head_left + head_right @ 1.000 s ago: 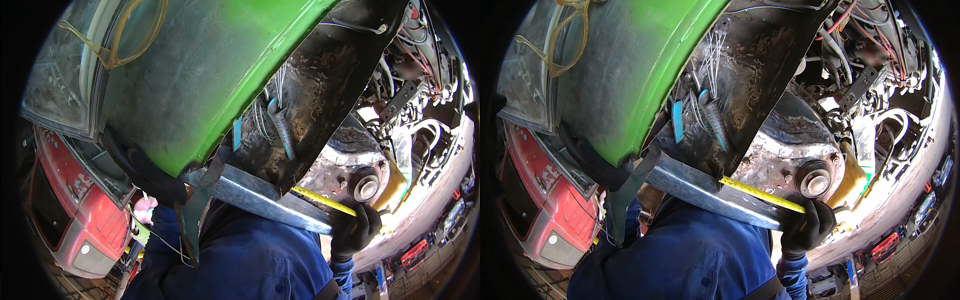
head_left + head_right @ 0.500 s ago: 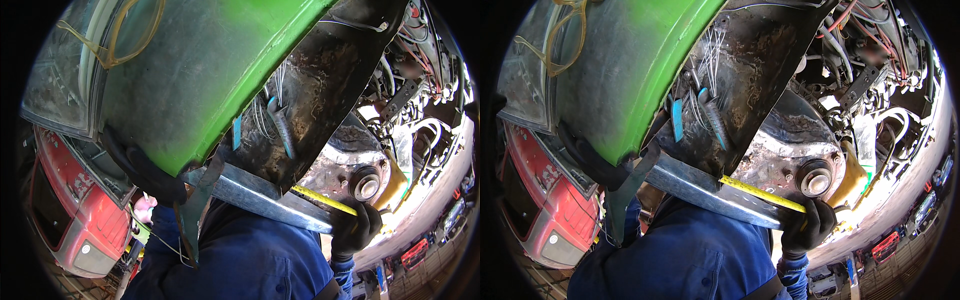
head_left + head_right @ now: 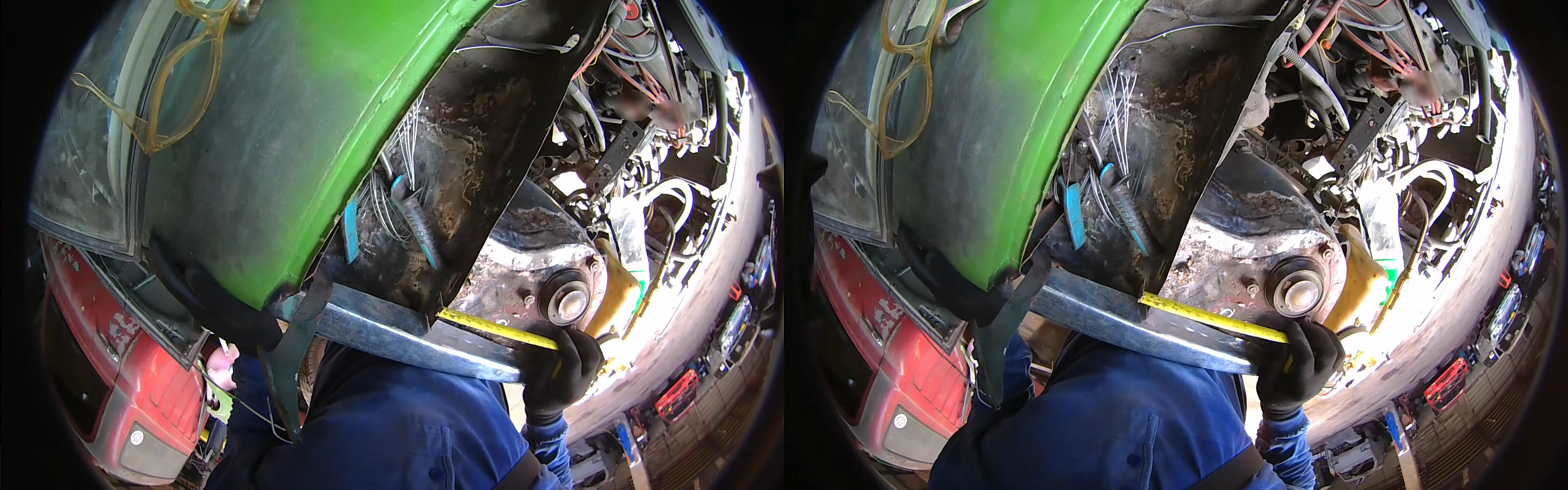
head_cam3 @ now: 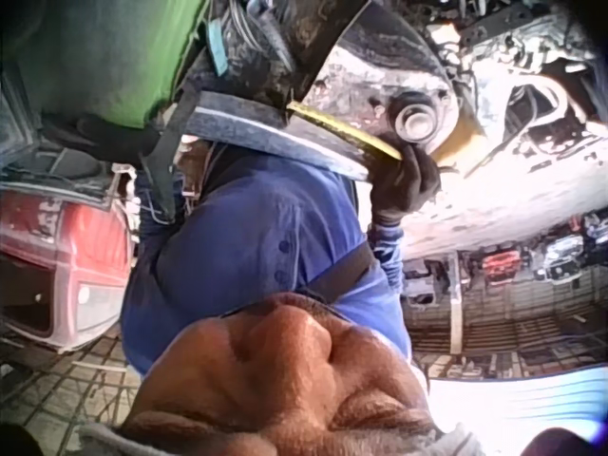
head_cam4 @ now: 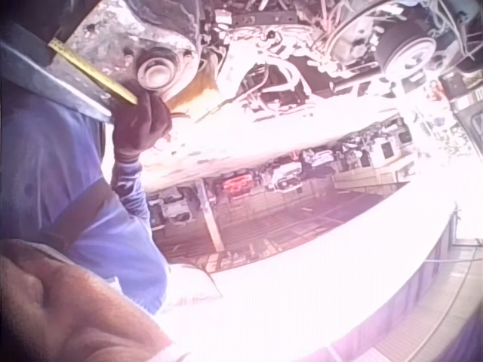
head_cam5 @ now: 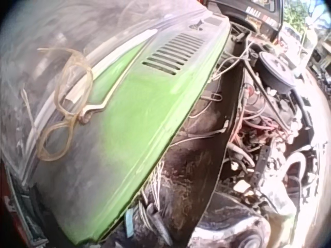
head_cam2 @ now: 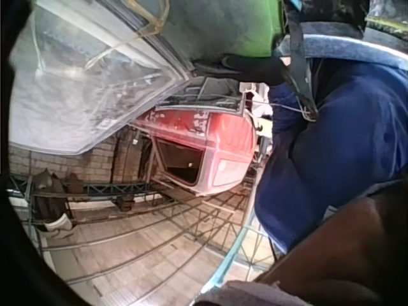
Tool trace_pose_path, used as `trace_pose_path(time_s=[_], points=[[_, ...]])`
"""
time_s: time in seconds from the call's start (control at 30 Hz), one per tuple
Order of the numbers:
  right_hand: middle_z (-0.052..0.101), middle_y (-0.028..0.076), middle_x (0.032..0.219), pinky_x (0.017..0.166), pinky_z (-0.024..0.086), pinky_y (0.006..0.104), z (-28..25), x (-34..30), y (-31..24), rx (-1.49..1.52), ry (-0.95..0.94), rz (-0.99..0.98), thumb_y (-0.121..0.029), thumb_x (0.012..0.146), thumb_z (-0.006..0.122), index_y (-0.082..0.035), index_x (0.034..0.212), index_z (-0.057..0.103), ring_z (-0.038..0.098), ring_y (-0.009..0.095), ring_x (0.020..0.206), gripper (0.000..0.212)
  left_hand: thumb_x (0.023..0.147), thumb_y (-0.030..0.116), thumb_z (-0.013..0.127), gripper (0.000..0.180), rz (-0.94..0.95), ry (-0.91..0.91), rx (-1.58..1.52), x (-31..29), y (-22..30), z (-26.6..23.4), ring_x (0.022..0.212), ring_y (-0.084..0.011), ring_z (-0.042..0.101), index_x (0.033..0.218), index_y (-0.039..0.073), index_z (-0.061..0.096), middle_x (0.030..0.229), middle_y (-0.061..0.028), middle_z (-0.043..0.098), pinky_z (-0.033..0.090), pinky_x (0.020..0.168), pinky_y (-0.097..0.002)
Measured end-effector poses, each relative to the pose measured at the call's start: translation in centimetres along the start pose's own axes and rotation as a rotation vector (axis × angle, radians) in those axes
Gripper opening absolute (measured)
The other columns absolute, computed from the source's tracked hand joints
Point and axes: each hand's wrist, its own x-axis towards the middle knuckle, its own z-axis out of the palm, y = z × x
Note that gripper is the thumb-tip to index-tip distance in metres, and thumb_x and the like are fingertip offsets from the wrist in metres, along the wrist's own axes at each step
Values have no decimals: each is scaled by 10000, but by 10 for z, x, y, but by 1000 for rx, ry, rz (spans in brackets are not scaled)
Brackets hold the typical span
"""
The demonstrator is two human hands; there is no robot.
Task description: The person positions a metal bar against the front frame of a green car with the hood open, then uses a tape measure to check dimensions and alignment. The person repeatedly adjusts the bar's position and re-measures to verify fit.
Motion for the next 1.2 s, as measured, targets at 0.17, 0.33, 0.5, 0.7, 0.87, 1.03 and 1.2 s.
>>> trace_pose_path(time_s=[0.17,0.33,0.5,0.7,0.87,1.03,1.2], points=[[708,155,1253,1051,544,533,1,-2,0,-1,0,7,-269,1092,750,-36,1263,758,681,377,1181,289,1237,526,384,744,-275,-24,-17,-14,1,-4,1623,-454,470,1732,-29,415,1737,-288,489,377,1334,-561],[706,174,1252,1049,542,536,0,-2,1,18,-14,3,-269,1109,734,-17,1277,764,679,383,1179,304,1233,518,382,745,-548,-14,-98,-13,11,-6,1633,-448,458,1723,-42,432,1737,-282,497,360,1342,-560],[703,184,1258,1045,541,542,0,-2,2,25,-19,5,-255,1123,706,-7,1285,760,676,386,1177,301,1229,509,381,745,-789,-1,-147,1,28,-7,1635,-448,456,1716,-51,445,1732,-279,508,353,1345,-564],[697,188,1274,1051,540,545,0,-3,3,4,-26,-4,-244,1117,710,-5,1300,749,672,390,1184,304,1230,514,374,740,-767,13,-134,2,26,-5,1630,-444,465,1706,-44,471,1727,-276,516,366,1340,-561],[700,188,1273,1058,538,548,0,-3,3,12,-23,0,-253,1113,719,-4,1294,753,671,391,1187,309,1236,496,365,718,-720,8,-116,1,27,-4,1621,-442,481,1701,-38,485,1729,-274,514,388,1327,-562],[707,186,1275,1062,537,546,-1,-2,3,-2,-30,-7,-254,1111,723,-3,1282,760,672,392,1187,306,1235,502,368,724,-704,-9,-98,1,27,-7,1632,-448,461,1705,-38,477,1733,-275,510,374,1336,-569],[709,181,1274,1059,538,541,0,-2,2,6,-13,5,-256,1100,739,-9,1264,774,673,389,1184,298,1234,505,375,729,-779,9,-229,-6,20,-6,1652,-444,433,1729,-26,440,1761,-265,475,351,1352,-562]])
